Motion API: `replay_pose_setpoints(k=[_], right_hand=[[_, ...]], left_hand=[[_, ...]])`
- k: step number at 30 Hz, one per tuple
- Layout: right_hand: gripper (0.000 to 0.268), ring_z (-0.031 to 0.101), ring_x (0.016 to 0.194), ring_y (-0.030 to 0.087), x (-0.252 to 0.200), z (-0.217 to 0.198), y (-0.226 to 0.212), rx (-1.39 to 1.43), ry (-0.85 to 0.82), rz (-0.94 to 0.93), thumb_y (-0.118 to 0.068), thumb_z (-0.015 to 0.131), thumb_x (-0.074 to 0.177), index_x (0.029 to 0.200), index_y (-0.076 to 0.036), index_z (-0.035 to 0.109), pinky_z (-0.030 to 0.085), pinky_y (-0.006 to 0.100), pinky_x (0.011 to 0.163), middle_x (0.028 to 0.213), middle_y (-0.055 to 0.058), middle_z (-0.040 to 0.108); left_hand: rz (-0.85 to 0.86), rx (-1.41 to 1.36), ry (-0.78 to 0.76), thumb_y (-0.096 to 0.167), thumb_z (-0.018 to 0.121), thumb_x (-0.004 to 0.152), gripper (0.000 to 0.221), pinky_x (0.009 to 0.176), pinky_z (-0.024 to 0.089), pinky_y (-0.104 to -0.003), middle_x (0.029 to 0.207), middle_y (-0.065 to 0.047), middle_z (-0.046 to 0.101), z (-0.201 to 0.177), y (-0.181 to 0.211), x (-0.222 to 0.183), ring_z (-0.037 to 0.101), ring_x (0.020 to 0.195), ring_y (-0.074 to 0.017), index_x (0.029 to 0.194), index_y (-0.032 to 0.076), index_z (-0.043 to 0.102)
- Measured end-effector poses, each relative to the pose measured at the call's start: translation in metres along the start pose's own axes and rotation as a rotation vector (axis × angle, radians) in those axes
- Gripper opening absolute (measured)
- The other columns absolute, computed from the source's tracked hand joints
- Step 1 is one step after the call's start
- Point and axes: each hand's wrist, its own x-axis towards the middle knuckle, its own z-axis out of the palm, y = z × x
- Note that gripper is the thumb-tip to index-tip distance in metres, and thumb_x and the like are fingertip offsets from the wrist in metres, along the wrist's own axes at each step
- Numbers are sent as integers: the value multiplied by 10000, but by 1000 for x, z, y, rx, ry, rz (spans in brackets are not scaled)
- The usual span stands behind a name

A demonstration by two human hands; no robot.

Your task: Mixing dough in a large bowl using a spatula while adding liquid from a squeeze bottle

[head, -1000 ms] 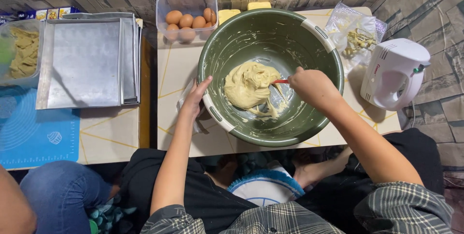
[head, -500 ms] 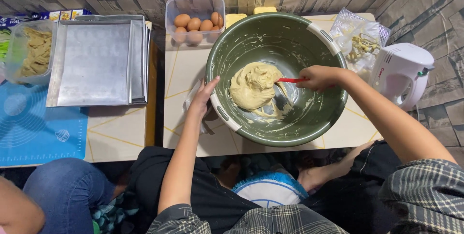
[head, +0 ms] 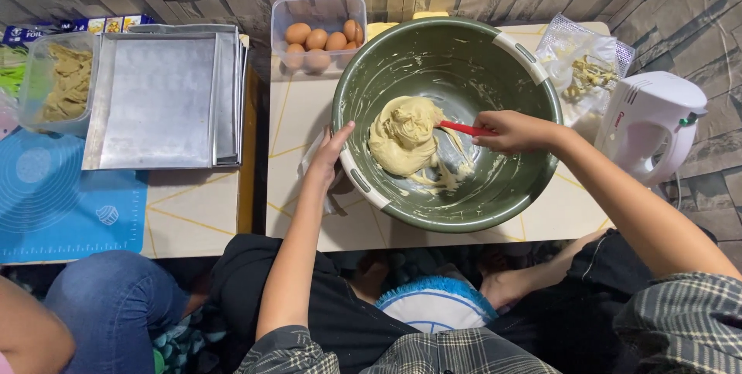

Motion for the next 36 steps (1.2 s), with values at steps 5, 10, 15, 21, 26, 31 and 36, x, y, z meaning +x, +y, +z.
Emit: replay_pose_setpoints(k=[5, 10, 15, 21, 26, 31, 36], right_hand=[[291, 685, 684, 331, -41, -22, -22, -35, 22, -11, -215, 665, 954, 1059, 56, 649, 553, 431, 628, 795, 253, 711], [202, 503, 630, 201, -62, -42, -29, -341, -1, -21, -323, 617, 1002, 1098, -145, 629, 383, 349, 576, 803, 62, 643], [169, 647, 790, 264, -76, -31, -63, -629, 118, -10, -273, 517, 1030, 1041, -109, 557, 480, 403, 669, 1010, 93, 643], [165, 667, 687, 102, -46, 11, -59, -1307, 543, -340, -150, 628, 918, 1070, -150, 692, 504, 199, 494, 964, -29, 597], [110, 568, 552, 112, 6, 73, -31, -1423, 808, -553, -95, 629, 821, 911, -146, 665, 409, 210, 354, 825, -31, 488], [105, 546, 540, 111, 6, 111, -25, -1516, 778, -647, -43, 584, 771, 801, -136, 623, 415, 180, 400, 808, 0, 494], [111, 527, 507, 159, 23, 140, 15, -1551, 749, -685, 3, 577, 736, 764, -82, 642, 403, 217, 406, 791, 85, 511]], left_hand=[[-32, -25, -5, 539, 811, 829, 1127, 1254, 177, -474, 1660, -249, 116, 2, 1, 0, 155, 1532, -378, 1612, 41, 173], [-197, 88, -19, 532, 681, 730, 1167, 1248, 184, -381, 1638, -50, 331, 8, 30, -4, 299, 1514, -205, 1611, 127, 31], [-113, 30, -16, 530, 737, 792, 1139, 1247, 169, -458, 1658, -157, 191, 3, 8, 2, 202, 1528, -312, 1614, 89, 84], [-20, -73, -2, 508, 818, 850, 1115, 1238, 217, -497, 1658, -261, 93, -2, -12, 11, 159, 1522, -409, 1617, 55, 147], [-39, -52, 4, 530, 810, 838, 1163, 1248, 181, -503, 1657, -276, 47, 1, -2, 1, 128, 1526, -419, 1614, 20, 110], [-35, -39, 2, 542, 803, 833, 1171, 1252, 152, -506, 1657, -283, 32, 3, 3, -5, 95, 1531, -423, 1610, 8, 109], [-31, -34, 8, 538, 800, 839, 1166, 1255, 142, -502, 1658, -279, 29, 4, 5, -7, 89, 1533, -418, 1611, 10, 104]])
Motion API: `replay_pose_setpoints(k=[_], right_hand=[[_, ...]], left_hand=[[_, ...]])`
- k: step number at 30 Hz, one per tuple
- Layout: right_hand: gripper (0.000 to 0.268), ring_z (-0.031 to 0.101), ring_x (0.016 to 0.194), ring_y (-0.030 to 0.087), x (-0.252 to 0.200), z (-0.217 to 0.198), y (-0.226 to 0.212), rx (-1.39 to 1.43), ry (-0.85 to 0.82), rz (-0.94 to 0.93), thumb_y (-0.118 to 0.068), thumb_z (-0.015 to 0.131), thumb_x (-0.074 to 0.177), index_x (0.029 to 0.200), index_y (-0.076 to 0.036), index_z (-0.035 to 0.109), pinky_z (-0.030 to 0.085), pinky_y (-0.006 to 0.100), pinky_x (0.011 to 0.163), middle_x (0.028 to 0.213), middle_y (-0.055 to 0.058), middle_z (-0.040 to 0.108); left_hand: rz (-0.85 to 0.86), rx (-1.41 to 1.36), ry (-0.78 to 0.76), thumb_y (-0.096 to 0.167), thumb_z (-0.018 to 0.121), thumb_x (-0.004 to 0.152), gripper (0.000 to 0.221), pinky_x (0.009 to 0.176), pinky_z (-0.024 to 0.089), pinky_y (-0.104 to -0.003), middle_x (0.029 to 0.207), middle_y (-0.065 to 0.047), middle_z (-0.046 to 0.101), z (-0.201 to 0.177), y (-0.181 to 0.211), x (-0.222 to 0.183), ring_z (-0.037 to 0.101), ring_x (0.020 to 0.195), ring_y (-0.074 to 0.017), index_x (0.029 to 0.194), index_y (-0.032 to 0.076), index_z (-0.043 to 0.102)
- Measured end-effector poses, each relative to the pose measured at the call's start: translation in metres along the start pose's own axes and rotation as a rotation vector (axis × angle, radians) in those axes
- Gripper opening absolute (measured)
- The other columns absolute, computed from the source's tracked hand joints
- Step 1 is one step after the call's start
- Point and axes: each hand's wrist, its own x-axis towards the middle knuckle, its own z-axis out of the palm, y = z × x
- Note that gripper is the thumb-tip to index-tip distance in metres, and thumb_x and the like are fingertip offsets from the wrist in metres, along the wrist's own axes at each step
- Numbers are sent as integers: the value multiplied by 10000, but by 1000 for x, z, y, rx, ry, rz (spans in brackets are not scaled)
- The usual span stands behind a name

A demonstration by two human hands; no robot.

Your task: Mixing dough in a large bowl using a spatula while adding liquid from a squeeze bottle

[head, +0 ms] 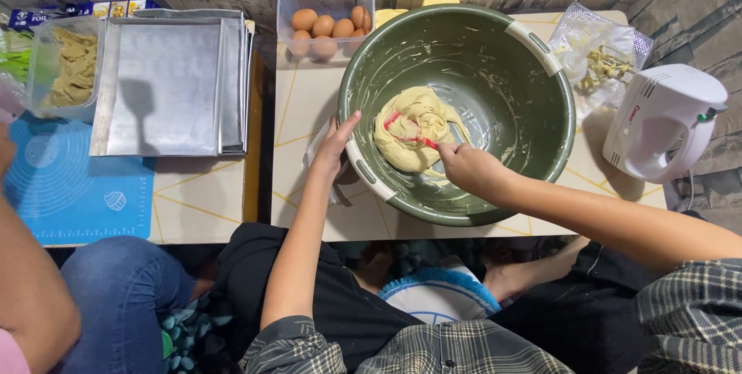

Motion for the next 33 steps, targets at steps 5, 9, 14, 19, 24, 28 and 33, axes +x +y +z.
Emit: replay_pose_setpoints(k=[5, 9, 14, 19, 24, 28, 33], right_hand=[[174, 547, 487, 152, -11, 0, 2, -34, -6, -59, 34, 543, 750, 777, -52, 691, 401, 225, 417, 789, 94, 553], [234, 706, 700, 153, 32, -92, 87, 243, -369, -101, -15, 653, 820, 1053, 1, 663, 521, 191, 617, 931, 46, 653], [442, 657, 779, 139, 19, -132, 146, 368, -592, -203, -55, 690, 840, 1267, -41, 580, 534, 193, 684, 1026, 32, 658], [755, 376, 519, 98, -30, -110, 167, 514, -658, -126, -10, 456, 892, 1615, -150, 287, 447, 301, 444, 905, -11, 460], [352, 517, 864, 221, -65, -76, 185, -8, -549, -527, -36, 529, 975, 1302, 58, 620, 578, 309, 665, 1582, 150, 407], [493, 723, 583, 265, -16, -112, 189, 869, -1133, 490, -255, 329, 1072, 1559, -268, 407, 576, 387, 632, 1263, 42, 671], [504, 823, 662, 231, -14, -89, 183, 882, -1322, 543, -282, 343, 1090, 1594, -268, 349, 565, 323, 638, 1254, 50, 753]], left_hand=[[-9, 19, 2, 588, 788, 822, 1204, 1259, 63, -501, 1663, -265, -63, 3, 8, -9, -16, 1536, -423, 1616, 21, 82], [25, 17, -18, 619, 751, 845, 1178, 1254, 4, -526, 1655, -255, -148, 14, 19, -15, -100, 1525, -434, 1626, 56, 73], [7, 21, -13, 626, 736, 858, 1118, 1260, -2, -500, 1661, -227, -166, 15, 22, -17, -123, 1534, -394, 1636, 128, 106], [-161, 138, -22, 658, 618, 686, 1169, 1255, 153, -445, 1669, -52, 246, 12, 35, -13, 233, 1537, -243, 1617, 206, 75], [-174, 122, -3, 654, 632, 670, 1166, 1252, 169, -438, 1665, -48, 263, 13, 34, -12, 247, 1533, -238, 1617, 218, 110], [-166, 120, 13, 646, 640, 672, 1147, 1251, 168, -418, 1658, -41, 284, 11, 31, -9, 255, 1531, -224, 1614, 214, 148], [-150, 128, -21, 637, 625, 696, 1115, 1252, 159, -440, 1657, -58, 288, 10, 31, -8, 251, 1531, -246, 1609, 198, 160]])
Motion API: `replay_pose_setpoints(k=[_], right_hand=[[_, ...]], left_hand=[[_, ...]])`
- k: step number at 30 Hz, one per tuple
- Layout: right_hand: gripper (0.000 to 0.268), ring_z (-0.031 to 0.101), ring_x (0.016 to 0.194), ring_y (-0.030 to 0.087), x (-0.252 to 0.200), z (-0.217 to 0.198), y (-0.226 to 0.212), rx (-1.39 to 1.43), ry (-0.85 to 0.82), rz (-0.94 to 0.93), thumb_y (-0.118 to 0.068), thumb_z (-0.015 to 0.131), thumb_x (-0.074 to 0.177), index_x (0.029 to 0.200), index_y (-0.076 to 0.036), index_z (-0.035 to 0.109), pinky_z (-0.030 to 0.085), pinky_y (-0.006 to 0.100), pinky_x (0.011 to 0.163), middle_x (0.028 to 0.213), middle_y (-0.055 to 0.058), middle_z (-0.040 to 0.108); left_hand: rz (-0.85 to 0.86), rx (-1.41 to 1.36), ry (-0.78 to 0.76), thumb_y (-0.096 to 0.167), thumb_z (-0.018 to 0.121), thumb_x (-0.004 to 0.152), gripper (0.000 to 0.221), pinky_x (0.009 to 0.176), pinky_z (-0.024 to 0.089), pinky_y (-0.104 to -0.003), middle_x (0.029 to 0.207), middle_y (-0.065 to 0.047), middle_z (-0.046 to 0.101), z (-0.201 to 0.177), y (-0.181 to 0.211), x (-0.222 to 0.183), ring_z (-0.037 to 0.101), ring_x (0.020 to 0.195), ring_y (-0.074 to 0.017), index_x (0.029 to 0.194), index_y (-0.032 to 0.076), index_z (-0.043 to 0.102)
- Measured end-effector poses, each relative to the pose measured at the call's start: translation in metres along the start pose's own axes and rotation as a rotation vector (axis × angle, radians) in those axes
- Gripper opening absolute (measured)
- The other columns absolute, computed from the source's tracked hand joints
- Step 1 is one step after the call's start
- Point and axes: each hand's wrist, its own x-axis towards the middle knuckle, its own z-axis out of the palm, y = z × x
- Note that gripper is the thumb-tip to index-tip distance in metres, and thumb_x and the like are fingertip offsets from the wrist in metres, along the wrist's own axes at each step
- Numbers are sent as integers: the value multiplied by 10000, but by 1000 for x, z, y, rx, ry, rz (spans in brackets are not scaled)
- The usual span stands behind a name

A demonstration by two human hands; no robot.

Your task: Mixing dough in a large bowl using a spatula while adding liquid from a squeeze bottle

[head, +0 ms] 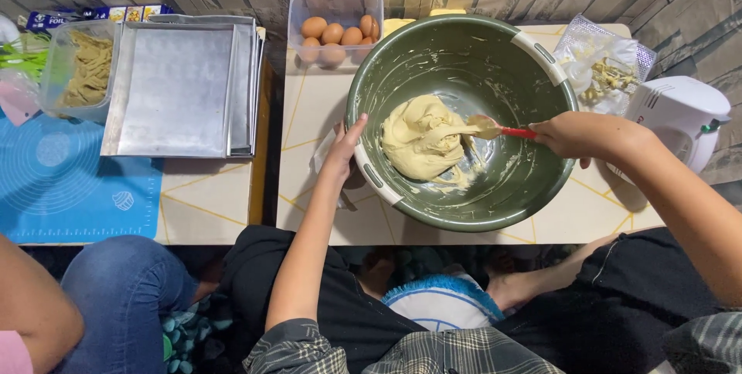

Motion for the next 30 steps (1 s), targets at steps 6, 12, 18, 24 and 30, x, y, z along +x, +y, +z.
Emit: replay_pose_setpoints(k=[6, 12, 18, 24, 30], right_hand=[[503, 715, 849, 260, -17, 13, 18, -263, 165, 12, -482, 342, 1066, 1558, -396, 399, 523, 401, 741, 998, 31, 776], [430, 780, 881, 221, -46, 7, 11, -309, 158, 48, -489, 341, 1066, 1466, -488, 501, 585, 382, 716, 1067, -34, 807], [367, 726, 951, 163, 28, 73, 42, -832, 183, -193, -352, 404, 1068, 1409, -377, 535, 610, 349, 734, 1079, -138, 692], [193, 699, 806, 127, 51, 88, 51, -870, 165, -302, -302, 463, 1070, 1214, -257, 583, 578, 337, 645, 980, -142, 675], [268, 708, 732, 79, -4, 49, 3, -822, 284, -246, -196, 485, 1051, 1290, -271, 581, 569, 281, 679, 1074, -147, 641]], left_hand=[[-29, 10, 6, 645, 632, 684, 1158, 1253, 138, -438, 1685, -56, 170, 0, -1, 2, 201, 1545, -239, 1616, 198, 110], [-33, 14, 3, 643, 636, 685, 1189, 1252, 127, -445, 1689, -71, 152, 1, 2, -2, 186, 1547, -248, 1616, 185, 54], [-19, 21, 23, 643, 633, 689, 1161, 1253, 128, -451, 1671, -70, 236, -1, -1, 0, 219, 1541, -245, 1610, 183, 97], [27, -2, -5, 609, 632, 722, 1042, 1243, 178, -430, 1647, -58, 314, -2, -3, 5, 271, 1526, -234, 1588, 197, 225], [113, -27, 5, 606, 681, 793, 1093, 1258, 72, -466, 1666, -176, 70, -1, -24, 11, 73, 1542, -327, 1611, 119, 145]])
